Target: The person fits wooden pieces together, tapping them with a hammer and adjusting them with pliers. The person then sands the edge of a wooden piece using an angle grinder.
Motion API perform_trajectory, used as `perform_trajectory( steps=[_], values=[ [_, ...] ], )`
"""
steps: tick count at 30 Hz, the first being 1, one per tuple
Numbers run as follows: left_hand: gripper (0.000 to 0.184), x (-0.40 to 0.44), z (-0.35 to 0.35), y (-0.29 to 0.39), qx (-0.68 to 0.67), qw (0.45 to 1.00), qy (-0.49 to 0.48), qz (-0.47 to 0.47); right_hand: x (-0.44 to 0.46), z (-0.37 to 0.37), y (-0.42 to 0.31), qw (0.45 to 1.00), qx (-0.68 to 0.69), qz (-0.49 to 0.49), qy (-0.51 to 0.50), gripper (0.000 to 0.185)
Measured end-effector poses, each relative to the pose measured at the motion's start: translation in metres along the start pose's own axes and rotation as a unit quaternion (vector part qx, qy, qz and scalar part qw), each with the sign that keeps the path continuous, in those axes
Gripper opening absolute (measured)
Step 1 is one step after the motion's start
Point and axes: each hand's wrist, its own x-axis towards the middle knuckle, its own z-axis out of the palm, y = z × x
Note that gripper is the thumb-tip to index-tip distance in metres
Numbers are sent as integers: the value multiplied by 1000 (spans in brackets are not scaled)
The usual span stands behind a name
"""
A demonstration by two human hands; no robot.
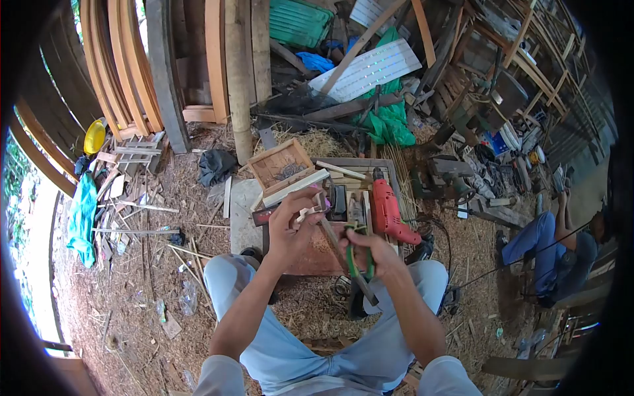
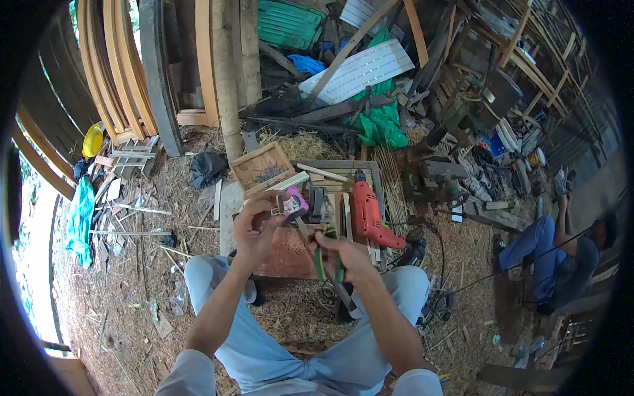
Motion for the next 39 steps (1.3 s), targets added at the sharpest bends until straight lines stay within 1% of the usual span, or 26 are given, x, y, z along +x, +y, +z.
perform_trajectory(
  steps=[1, 2, 3, 4, 5, 7, 8, 10, 11, 13, 14, 15, 17, 18, 20, 21, 23, 27, 30, 32, 33, 35, 38, 39],
  values=[
    [27, -1, -1, -1, 49, 999, -14, 6, 3, -1, 6, 1000, 8, -1, 0, 38],
    [27, -2, -1, -2, 50, 999, -22, 3, 6, 1, 13, 994, -80, -44, 59, 34],
    [27, -3, -1, -2, 65, 998, -23, 0, 4, 3, 16, 975, -166, -86, 119, 31],
    [27, -4, 1, -3, 79, 997, -22, -2, -2, 7, 10, 977, -168, -89, 99, 30],
    [27, -5, 2, -4, 79, 997, -27, -3, -9, 11, 4, 977, -163, -91, 101, 30],
    [27, -7, 6, -6, 63, 998, -15, -20, -22, 18, -6, 975, -163, -151, -7, 34],
    [27, -9, 7, -6, 64, 998, -22, -21, -27, 23, -8, 976, -157, -153, -5, 34],
    [27, -11, 10, -8, 77, 996, -29, -37, -31, 34, -7, 958, -197, -208, -6, 31],
    [27, -11, 11, -7, 78, 995, -38, -39, -27, 29, -3, 959, -189, -209, -3, 31],
    [28, -12, 13, -5, 116, 992, -43, -36, -17, 24, 3, 959, -201, -188, -66, 28],
    [28, -12, 14, -5, 117, 991, -48, -39, -19, 23, 5, 948, -252, -189, -35, 26],
    [28, -12, 16, -6, 114, 992, -38, -28, -19, 22, 6, 950, -247, -189, -34, 26],
    [28, -12, 18, -6, 109, 993, -28, -17, -18, 19, 5, 937, -304, -163, -62, 37],
    [29, -12, 19, -5, 111, 993, -27, -9, -17, 19, 7, 937, -301, -163, -60, 37],
    [29, -13, 19, -5, 113, 993, -30, -3, -15, 21, 14, 928, -279, -241, -58, 19],
    [29, -12, 19, -7, 106, 994, -27, 7, -15, 20, 14, 928, -277, -241, -56, 19],
    [29, -12, 19, -7, 100, 994, -27, 16, -15, 18, 13, 891, -344, -291, -48, 17],
    [32, -13, 18, -7, 97, 994, -32, 26, -21, 24, 10, 893, -341, -289, -42, 18],
    [35, -15, 18, -8, 87, 996, -31, 18, -27, 28, 4, 910, -304, -279, -41, 21],
    [36, -15, 17, -9, 87, 996, -34, 14, -29, 28, 1, 918, -312, -239, -53, 23],
    [37, -16, 17, -9, 86, 996, -33, 14, -29, 26, 0, 919, -310, -240, -51, 23],
    [37, -17, 17, -9, 85, 996, -34, 13, -29, 24, -1, 891, -394, -222, -48, 43],
    [38, -17, 17, -9, 87, 996, -35, 8, -30, 24, 1, 888, -390, -241, -29, 44],
    [38, -16, 17, -10, 92, 995, -35, 19, -32, 25, -1, 889, -388, -242, -29, 44]
  ],
)
